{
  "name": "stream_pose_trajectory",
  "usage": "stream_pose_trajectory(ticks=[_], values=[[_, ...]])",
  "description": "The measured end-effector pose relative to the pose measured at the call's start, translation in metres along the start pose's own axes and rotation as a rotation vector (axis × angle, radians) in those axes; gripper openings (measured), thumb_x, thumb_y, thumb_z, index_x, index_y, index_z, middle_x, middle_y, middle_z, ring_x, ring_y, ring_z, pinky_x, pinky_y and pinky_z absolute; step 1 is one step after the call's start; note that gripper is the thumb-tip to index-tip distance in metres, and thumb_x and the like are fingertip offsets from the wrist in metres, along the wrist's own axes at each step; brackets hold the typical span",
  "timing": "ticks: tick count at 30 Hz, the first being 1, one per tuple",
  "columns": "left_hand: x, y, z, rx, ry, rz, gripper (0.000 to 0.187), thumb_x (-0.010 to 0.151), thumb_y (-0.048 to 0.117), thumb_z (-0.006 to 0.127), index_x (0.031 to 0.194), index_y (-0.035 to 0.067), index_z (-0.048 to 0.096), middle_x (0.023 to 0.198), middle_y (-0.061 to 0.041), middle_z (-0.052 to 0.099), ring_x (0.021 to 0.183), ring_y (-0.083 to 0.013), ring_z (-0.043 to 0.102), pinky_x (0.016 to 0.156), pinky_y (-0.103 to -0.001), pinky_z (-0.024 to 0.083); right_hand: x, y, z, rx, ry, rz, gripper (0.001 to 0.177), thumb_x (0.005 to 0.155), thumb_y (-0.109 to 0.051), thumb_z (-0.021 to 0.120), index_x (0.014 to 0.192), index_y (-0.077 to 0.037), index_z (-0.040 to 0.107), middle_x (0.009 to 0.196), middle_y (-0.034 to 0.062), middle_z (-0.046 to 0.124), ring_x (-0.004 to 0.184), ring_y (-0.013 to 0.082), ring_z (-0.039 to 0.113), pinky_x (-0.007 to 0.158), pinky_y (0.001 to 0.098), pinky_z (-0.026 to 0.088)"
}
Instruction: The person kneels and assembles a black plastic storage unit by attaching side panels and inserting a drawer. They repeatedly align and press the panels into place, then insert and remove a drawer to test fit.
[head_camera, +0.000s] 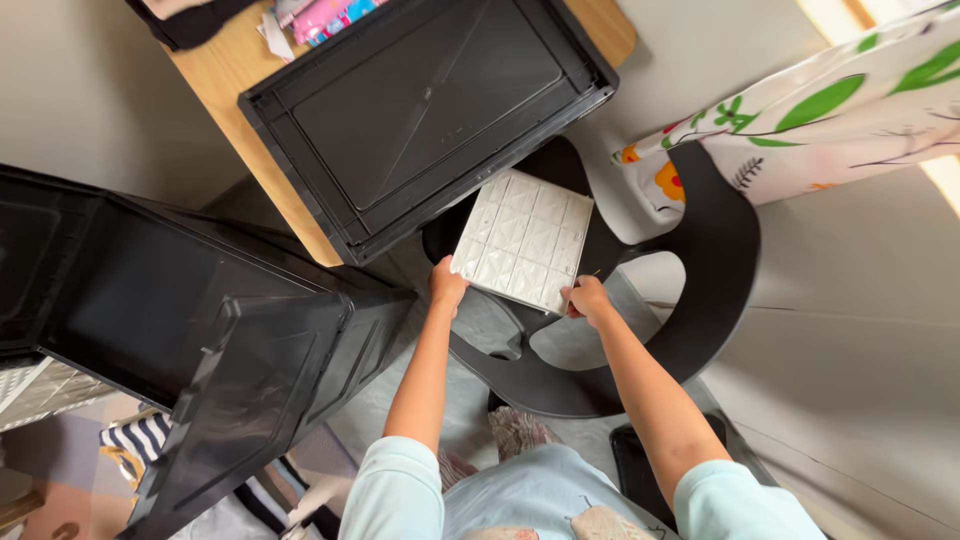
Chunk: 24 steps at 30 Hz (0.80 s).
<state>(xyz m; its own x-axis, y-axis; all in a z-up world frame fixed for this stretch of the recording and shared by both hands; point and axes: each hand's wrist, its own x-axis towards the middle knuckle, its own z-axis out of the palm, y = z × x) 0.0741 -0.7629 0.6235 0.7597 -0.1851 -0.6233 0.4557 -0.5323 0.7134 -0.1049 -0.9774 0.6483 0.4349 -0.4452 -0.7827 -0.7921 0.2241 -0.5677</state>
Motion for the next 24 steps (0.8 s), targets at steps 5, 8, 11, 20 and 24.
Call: stream_pose_trajectory(ticks=[5,8,11,20,24], values=[[0.011,-0.016,0.01,0.045,-0.09,-0.056,0.069,0.09,0.003,0.054,0.157,0.004,0.035,0.141,-0.021,0.06,0.125,-0.0312,0.063,0.103,-0.036,0.047,0.024,0.007,0.008,-0.145,0.094,-0.024,0.022,0.095,-0.015,0.07,0.095,0.006,0.064,0.074,0.0185,0.068,0.055,0.0242,0.064,0.05,0.038,0.052],[0.016,-0.033,0.01,0.074,-0.155,0.046,0.076,0.091,0.011,0.064,0.157,0.004,0.027,0.156,-0.02,0.043,0.142,-0.0297,0.044,0.11,-0.037,0.04,0.032,0.012,0.018,-0.001,0.174,-0.03,0.017,0.094,-0.009,0.069,0.096,0.005,0.061,0.077,0.0165,0.067,0.053,0.0243,0.063,0.048,0.0401,0.055],[0.014,-0.043,0.016,0.011,-0.209,0.055,0.079,0.089,0.014,0.063,0.158,0.007,0.026,0.157,-0.019,0.041,0.143,-0.0299,0.043,0.111,-0.038,0.039,0.041,0.012,0.021,0.126,0.105,0.061,0.015,0.09,-0.003,0.069,0.096,0.002,0.057,0.078,0.0169,0.067,0.056,0.0244,0.067,0.05,0.0393,0.061],[-0.028,-0.041,-0.002,0.298,-0.171,0.265,0.051,0.092,0.017,0.062,0.141,0.006,0.053,0.146,-0.017,0.052,0.135,-0.0339,0.049,0.11,-0.04,0.041,0.046,0.02,0.03,-0.233,0.075,-0.006,0.055,0.084,-0.001,0.074,0.135,0.0,0.052,0.083,0.0183,0.071,0.063,0.0237,0.07,0.055,0.038,0.056],[-0.057,-0.025,-0.015,0.441,-0.096,0.422,0.045,0.094,0.019,0.06,0.137,0.006,0.058,0.143,-0.015,0.056,0.132,-0.0349,0.053,0.109,-0.043,0.042,0.034,0.012,0.006,-0.158,0.121,-0.182,0.047,0.088,-0.01,0.07,0.134,-0.002,0.059,0.087,0.0153,0.073,0.075,0.0212,0.07,0.067,0.0373,0.056]])
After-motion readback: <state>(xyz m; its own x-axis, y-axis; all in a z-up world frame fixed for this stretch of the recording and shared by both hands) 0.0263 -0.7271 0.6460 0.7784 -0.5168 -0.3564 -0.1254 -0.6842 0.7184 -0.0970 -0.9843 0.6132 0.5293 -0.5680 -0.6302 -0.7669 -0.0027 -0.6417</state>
